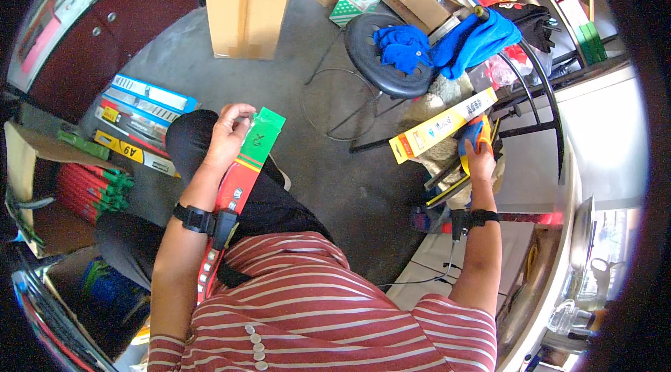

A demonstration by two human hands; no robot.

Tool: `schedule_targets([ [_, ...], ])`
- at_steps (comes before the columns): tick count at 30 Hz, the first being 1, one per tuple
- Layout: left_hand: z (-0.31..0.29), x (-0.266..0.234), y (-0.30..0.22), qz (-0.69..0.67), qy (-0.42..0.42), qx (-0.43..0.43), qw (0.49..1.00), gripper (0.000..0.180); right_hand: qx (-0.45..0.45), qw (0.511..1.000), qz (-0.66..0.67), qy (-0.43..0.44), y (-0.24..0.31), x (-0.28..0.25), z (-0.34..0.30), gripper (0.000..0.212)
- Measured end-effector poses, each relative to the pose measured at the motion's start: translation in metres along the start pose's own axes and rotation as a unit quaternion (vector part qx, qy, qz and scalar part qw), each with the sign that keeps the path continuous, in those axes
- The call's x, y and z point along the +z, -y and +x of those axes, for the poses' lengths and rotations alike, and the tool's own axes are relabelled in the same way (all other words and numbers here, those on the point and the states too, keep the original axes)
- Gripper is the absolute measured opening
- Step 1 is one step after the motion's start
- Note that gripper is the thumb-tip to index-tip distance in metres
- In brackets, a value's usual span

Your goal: The person sits on the floor in a store and packages windshield wipers. They insert a wiper blade into a long cardboard box, use a handheld tape dispenser to seal the box, and place the finished package into a larger cardboard box.

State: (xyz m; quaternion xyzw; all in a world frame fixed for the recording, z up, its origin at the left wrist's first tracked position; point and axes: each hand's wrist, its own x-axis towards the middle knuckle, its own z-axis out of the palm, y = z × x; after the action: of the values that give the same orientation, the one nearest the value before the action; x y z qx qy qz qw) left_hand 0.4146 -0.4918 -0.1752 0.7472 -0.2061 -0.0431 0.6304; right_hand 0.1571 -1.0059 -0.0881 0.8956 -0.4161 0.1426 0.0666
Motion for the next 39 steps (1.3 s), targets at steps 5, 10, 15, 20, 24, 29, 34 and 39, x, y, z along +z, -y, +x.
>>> schedule_targets([
  [5,0.001,0.001,0.002,-0.015,0.013,0.011,1.000,0.022,-0.096,0.978,-0.074,-0.172,0.016,-0.010,0.005,0.042],
  [10,0.008,-0.001,-0.004,-0.006,0.035,-0.020,0.999,0.019,-0.171,0.901,0.384,0.104,0.202,-0.046,-0.076,0.030],
  [15,0.013,-0.002,0.003,-0.063,0.069,-0.056,0.994,0.015,-0.331,0.735,0.554,0.207,0.345,-0.015,-0.140,0.048],
  [20,0.018,-0.006,0.009,-0.044,0.071,-0.048,0.995,0.011,-0.188,0.636,0.647,0.376,0.393,0.034,-0.151,0.050],
  [24,0.022,-0.013,-0.003,0.016,0.086,-0.029,0.996,0.008,-0.176,0.625,0.633,0.421,0.393,0.033,-0.155,0.055],
  [29,0.020,-0.008,0.004,-0.022,0.074,-0.042,0.996,0.008,-0.166,0.591,0.671,0.416,0.392,0.046,-0.159,0.055],
  [34,0.022,-0.007,0.012,-0.083,0.096,-0.058,0.990,0.008,-0.155,0.565,0.690,0.425,0.392,0.046,-0.158,0.053],
  [39,0.021,-0.009,0.011,-0.165,0.099,-0.139,0.971,0.008,-0.134,0.530,0.713,0.438,0.393,0.043,-0.159,0.053],
])
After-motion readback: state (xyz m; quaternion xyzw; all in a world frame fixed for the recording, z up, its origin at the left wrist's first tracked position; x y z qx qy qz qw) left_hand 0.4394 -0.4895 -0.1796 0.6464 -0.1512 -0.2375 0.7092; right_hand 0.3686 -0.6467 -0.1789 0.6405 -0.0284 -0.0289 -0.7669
